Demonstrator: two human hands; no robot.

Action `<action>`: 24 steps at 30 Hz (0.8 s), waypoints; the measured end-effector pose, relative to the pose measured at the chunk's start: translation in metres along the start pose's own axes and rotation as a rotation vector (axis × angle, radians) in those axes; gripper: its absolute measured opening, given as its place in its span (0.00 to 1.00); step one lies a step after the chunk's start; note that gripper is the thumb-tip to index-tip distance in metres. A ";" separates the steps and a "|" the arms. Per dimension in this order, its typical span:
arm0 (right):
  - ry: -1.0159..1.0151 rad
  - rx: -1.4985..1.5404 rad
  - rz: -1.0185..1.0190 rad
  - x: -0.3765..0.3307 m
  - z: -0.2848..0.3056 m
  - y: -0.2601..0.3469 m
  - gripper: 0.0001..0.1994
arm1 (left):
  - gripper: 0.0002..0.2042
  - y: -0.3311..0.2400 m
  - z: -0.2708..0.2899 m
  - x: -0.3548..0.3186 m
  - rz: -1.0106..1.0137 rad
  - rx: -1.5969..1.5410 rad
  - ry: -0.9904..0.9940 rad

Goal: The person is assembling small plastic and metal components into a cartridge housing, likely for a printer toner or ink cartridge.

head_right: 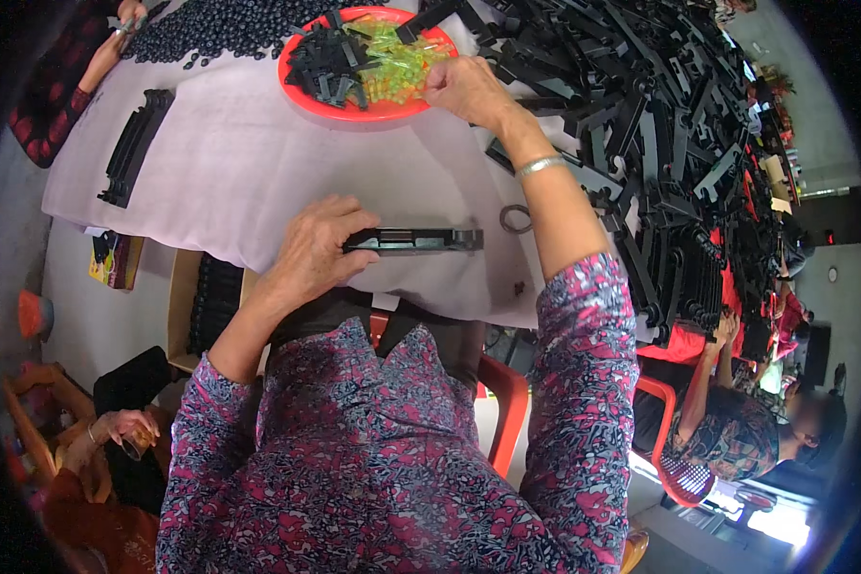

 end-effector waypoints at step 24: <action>-0.025 0.304 -0.005 -0.198 -0.037 0.069 0.05 | 0.16 -0.001 -0.011 0.005 -0.010 -0.060 0.088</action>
Point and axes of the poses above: each hand's wrist, its own x-axis towards the middle knuckle, its own z-axis out of the back of the hand, y = z × x, the point moved 6 cm from there along x, towards the middle knuckle, and after that the axes turned 11 degrees about -z, right-handed, at the moved point
